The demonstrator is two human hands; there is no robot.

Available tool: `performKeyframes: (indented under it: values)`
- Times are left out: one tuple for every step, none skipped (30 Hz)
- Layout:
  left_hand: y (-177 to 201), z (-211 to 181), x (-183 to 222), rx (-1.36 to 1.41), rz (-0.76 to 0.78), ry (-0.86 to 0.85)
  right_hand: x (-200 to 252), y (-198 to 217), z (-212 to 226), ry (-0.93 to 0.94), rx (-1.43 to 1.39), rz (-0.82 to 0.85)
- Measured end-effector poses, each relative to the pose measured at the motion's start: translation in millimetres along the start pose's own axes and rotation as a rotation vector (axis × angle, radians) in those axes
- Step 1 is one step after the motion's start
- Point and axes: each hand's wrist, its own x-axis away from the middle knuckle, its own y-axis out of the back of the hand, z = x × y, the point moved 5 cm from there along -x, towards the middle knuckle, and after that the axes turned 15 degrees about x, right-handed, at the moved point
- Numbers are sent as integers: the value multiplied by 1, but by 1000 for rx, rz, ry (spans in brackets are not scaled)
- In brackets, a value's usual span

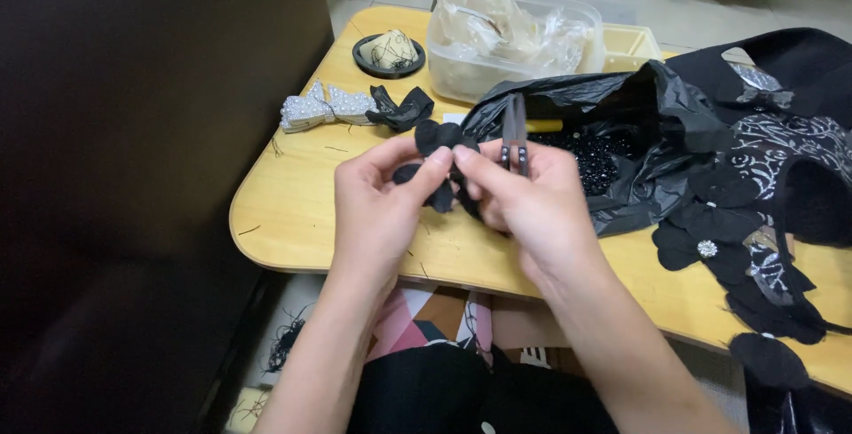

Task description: Assembling small black fabric bows by trimming and joining components at a work table.

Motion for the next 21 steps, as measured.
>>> performKeyframes:
  values:
    - [1, 0, 1, 0, 0, 1, -3, 10, 0, 0, 0, 0]
    - [4, 1, 1, 42, -36, 34, -5, 24, 9, 141, 335, -103]
    - [6, 2, 2, 85, -72, 68, -5, 36, 17, 280, 670, -207]
    - [8, 0, 2, 85, -72, 69, -8, 47, 15, 279, 671, -207]
    - [11, -1, 2, 10, -78, 66, -8, 59, 16, 341, 880, -290]
    - [13, -3, 1, -66, -83, 62, -8, 71, 17, 401, 1090, -372]
    - [13, -1, 0, -65, -82, 63, -9, 71, 16, 400, 1091, -373]
    - [15, 1, 0, -96, -94, 76, -9, 68, 20, 538, 1085, -356]
    - [16, 2, -1, -127, -107, 87, -7, 64, 24, 676, 1074, -337]
    - [16, 0, -1, -127, -107, 86, -3, 55, 34, 676, 1074, -337]
    - [11, -3, -2, -210, -20, 58, -2, 44, 39, 588, 941, -182]
    - [7, -5, -2, -292, 68, 28, 0, 32, 44, 503, 803, -28]
    - [3, -10, -1, -293, 69, 28, -1, 26, 42, 502, 802, -29]
    - [-2, -17, 1, -449, 109, -23, -4, 17, 31, 346, 612, 110]
    - [-7, -24, 3, -604, 143, -73, -6, 6, 21, 188, 419, 247]
    - [-9, -30, 6, -606, 140, -72, -6, 4, 17, 187, 418, 250]
    - [-11, -32, 7, -624, 107, 5, -7, 5, 13, 132, 343, 245]
    - [-12, -34, 9, -642, 73, 83, -8, 5, 8, 76, 268, 239]
    - [-12, -36, 9, -642, 73, 85, -11, 5, 3, 74, 269, 240]
    - [-11, -35, 10, -505, 64, 169, -13, 7, 0, 107, 188, 207]
    - [-10, -33, 12, -367, 55, 252, -16, 9, -3, 140, 107, 174]
